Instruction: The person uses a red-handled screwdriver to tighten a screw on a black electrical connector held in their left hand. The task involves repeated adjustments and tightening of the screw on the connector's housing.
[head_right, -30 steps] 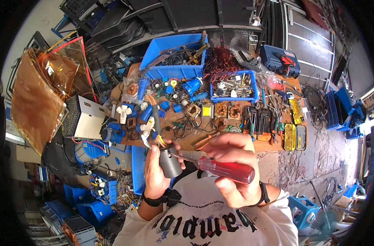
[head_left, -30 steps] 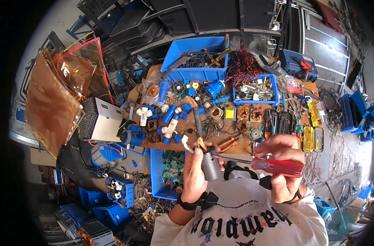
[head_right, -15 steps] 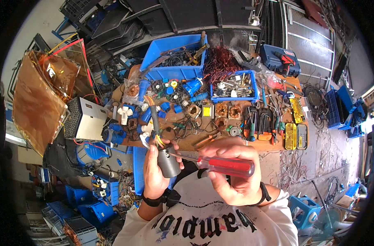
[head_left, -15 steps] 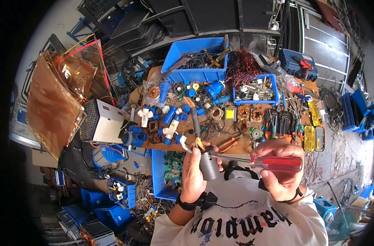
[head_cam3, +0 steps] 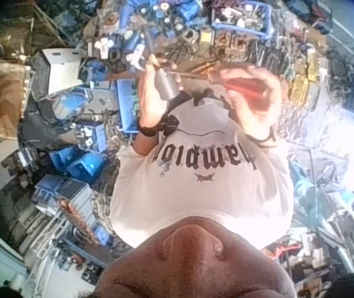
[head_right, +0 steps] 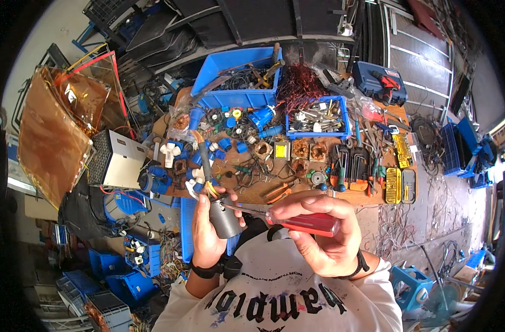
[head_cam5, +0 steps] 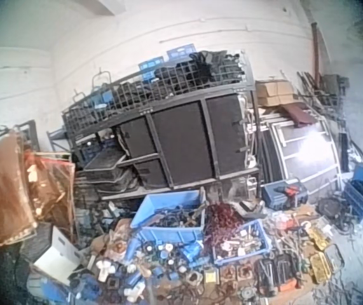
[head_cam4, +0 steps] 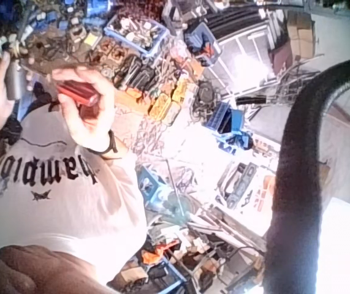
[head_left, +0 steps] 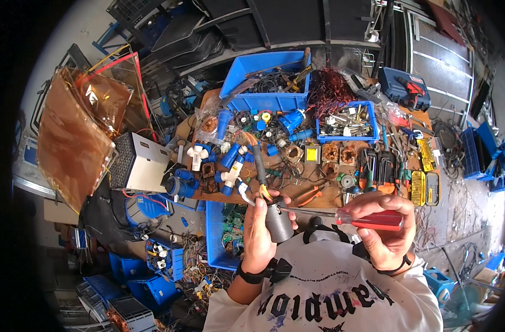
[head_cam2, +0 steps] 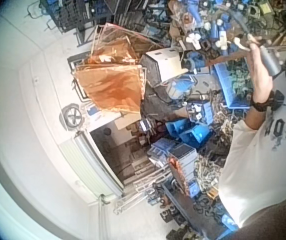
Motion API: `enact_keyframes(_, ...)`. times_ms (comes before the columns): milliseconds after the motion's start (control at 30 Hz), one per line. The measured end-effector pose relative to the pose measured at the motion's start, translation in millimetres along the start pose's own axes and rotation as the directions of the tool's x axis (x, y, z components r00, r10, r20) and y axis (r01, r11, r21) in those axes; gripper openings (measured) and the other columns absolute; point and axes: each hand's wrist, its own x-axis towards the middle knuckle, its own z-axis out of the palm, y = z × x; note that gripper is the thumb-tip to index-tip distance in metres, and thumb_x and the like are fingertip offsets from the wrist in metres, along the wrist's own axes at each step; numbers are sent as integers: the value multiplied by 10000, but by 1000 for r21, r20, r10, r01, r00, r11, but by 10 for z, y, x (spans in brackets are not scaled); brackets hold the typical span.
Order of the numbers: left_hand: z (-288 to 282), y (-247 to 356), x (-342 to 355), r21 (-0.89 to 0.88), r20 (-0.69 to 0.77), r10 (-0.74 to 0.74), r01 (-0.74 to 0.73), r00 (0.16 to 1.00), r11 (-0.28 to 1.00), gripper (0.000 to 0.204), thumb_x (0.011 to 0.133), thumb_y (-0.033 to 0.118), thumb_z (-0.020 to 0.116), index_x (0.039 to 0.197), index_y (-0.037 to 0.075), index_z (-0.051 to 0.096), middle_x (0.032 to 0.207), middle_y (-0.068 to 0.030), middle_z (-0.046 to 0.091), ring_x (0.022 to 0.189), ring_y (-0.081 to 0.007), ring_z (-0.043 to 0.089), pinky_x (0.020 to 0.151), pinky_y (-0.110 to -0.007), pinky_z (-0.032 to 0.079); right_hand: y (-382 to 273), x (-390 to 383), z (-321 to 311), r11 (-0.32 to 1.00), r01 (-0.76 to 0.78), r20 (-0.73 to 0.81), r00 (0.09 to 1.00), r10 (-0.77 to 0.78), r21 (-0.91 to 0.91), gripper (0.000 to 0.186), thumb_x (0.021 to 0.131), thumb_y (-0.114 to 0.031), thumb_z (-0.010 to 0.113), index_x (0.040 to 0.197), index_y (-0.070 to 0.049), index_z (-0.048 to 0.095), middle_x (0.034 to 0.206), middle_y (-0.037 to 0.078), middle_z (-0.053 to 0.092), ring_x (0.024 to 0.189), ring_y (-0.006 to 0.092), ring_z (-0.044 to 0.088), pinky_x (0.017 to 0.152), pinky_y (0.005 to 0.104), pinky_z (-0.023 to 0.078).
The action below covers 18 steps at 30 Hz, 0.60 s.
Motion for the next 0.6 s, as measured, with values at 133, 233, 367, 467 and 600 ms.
enact_keyframes(133,9,-10,11,-9,0,3,-3,1000,1000,383,1005,397,419,1166,53,462,1031,-141,563,777,-202,624,630,-343,559,47,17,71,996,48,-118,991,-56,-69,419,853,-115,694,1169,-37,430,961,155,594,910,281,608,805,395,506)
enact_keyframes(233,-26,-20,3,7,-29,39,-39,999,999,385,1002,395,428,1169,50,464,1035,-143,564,776,-204,624,628,-346,560,109,-24,-93,959,116,-32,991,-129,-258,439,827,-262,736,1099,-32,480,932,144,586,821,240,592,720,341,489)
enact_keyframes(367,-43,-12,30,33,-30,72,-71,997,997,386,1001,393,431,1169,47,464,1033,-144,566,776,-205,623,629,-350,560,92,-71,-118,931,54,-43,996,-74,-360,364,823,-211,735,1034,-21,507,921,137,560,776,221,579,681,329,485)
enact_keyframes(467,-26,27,37,40,-38,86,-84,996,996,388,1002,395,428,1168,45,462,1031,-146,567,774,-205,621,628,-350,559,55,-6,-117,909,87,-4,995,-97,-408,244,833,-10,619,1047,-9,502,979,158,548,815,228,580,714,340,493)
enact_keyframes(600,-35,41,46,34,-48,82,-80,995,996,389,1003,399,424,1167,48,461,1033,-148,567,771,-205,617,628,-347,557,53,13,-123,923,75,15,997,-75,-378,240,847,-27,597,1062,-2,493,1010,174,541,834,242,577,747,351,496)
